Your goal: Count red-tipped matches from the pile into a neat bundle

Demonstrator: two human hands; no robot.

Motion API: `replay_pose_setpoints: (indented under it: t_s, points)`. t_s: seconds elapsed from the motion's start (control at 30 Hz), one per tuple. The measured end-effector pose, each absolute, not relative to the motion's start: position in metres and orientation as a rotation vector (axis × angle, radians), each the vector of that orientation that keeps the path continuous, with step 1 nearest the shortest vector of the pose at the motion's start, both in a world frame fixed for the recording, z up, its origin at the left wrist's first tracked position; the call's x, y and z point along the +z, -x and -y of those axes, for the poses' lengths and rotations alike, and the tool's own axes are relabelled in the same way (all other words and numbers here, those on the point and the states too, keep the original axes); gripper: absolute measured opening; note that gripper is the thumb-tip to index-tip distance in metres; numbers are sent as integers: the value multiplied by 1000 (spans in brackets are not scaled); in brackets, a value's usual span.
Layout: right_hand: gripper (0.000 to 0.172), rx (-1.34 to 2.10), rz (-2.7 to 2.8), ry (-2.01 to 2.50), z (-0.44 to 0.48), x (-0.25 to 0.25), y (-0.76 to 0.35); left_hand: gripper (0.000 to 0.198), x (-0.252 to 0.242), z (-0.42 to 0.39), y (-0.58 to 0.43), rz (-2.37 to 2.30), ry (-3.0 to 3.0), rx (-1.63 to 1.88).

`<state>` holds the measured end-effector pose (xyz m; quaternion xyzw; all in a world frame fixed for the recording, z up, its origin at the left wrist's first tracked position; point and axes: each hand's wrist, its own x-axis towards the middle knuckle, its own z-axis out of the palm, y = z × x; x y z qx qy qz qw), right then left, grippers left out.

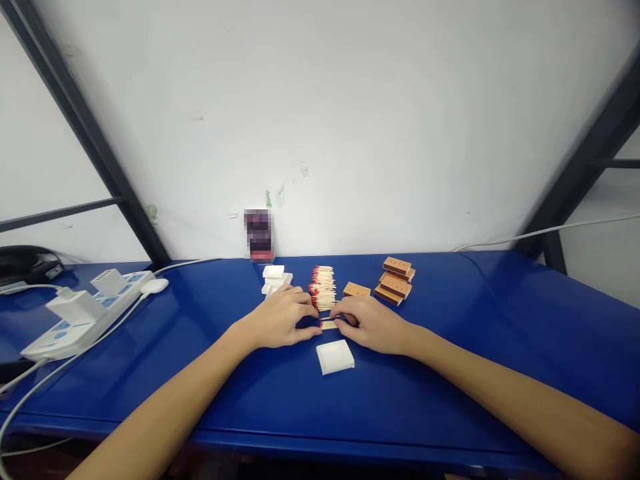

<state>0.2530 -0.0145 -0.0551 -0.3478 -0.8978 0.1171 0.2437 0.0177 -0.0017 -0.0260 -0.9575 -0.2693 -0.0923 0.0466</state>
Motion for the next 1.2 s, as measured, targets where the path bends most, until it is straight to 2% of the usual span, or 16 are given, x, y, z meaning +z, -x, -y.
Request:
replay_pose_setpoints:
  t_s: [0.23, 1.2]
  points:
    - [16, 316, 2462, 963, 14, -56, -254, 12, -24, 5, -19, 809, 2974, -336]
    - [14, 315, 2459, 981, 13, -56, -253, 13, -29, 4, -21, 769, 2918, -362]
